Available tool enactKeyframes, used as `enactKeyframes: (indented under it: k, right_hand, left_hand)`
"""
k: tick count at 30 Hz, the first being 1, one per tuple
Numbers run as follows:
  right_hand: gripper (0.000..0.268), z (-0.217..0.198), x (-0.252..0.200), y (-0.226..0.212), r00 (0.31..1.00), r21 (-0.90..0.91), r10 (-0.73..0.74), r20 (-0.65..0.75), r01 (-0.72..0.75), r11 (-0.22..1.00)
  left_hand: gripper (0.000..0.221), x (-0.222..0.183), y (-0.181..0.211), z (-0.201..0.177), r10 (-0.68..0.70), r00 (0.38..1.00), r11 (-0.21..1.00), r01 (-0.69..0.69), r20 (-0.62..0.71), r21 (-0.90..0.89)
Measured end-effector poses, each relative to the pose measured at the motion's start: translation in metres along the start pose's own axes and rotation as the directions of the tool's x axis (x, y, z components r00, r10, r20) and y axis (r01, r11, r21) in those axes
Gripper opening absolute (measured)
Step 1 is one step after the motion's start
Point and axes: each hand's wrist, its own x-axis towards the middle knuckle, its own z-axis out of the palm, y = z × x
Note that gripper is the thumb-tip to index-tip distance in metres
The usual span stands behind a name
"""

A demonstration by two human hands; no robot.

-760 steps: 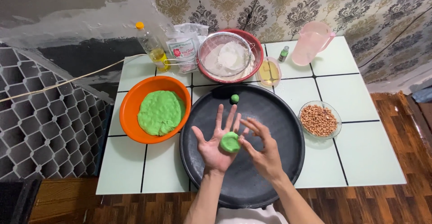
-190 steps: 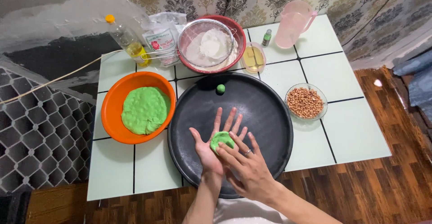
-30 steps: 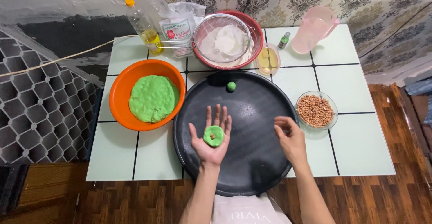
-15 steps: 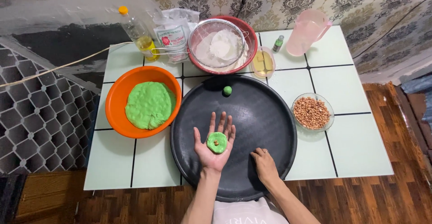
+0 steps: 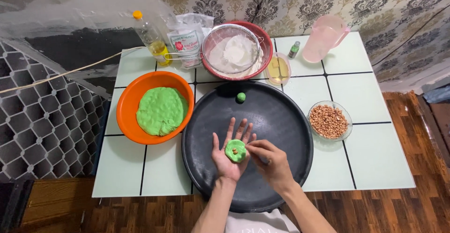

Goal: The person is preparing stuffed green dough balls by taking a piece of dough, adding a peanut inside, and rolling it into a sphere.

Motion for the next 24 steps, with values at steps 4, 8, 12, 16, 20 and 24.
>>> enactKeyframes:
  k: [4, 8, 12, 16, 20, 24]
  right_hand:
    - [0.025, 0.014, -0.001, 0.007, 0.983, -0.170, -0.164, 0.076, 0.175, 0.970]
    - [0.028, 0.023, -0.005, 0.013, 0.981, -0.338, -0.190, 0.044, 0.194, 0.921]
    - [0.036, 0.026, -0.003, 0.007, 0.990, -0.328, -0.142, 0.026, 0.142, 0.934]
    - [0.028, 0.028, -0.006, 0.008, 0.988, -0.361, -0.153, -0.027, 0.133, 0.923]
    - [0.034, 0.024, -0.007, -0.005, 0.982, -0.418, -0.184, 0.031, 0.180, 0.890]
    - [0.046, 0.025, -0.017, -0.004, 0.973, -0.534, -0.213, 0.088, 0.226, 0.814]
  left_hand:
    - [0.073, -0.005, -0.007, 0.012, -0.026, 0.999, 0.999, 0.027, -0.040, 0.035]
    - [0.075, -0.011, -0.007, 0.024, -0.024, 0.995, 0.996, 0.032, -0.097, 0.081]
    - [0.076, -0.009, -0.007, 0.018, -0.020, 0.998, 0.995, 0.026, -0.064, 0.092]
    - [0.076, -0.011, -0.008, 0.020, -0.030, 0.999, 0.995, 0.033, -0.036, 0.093]
    - [0.075, -0.014, -0.009, 0.034, -0.020, 0.995, 0.994, 0.030, -0.095, 0.102]
    - [0.074, -0.010, -0.007, 0.023, -0.024, 0.997, 0.996, 0.030, -0.067, 0.083]
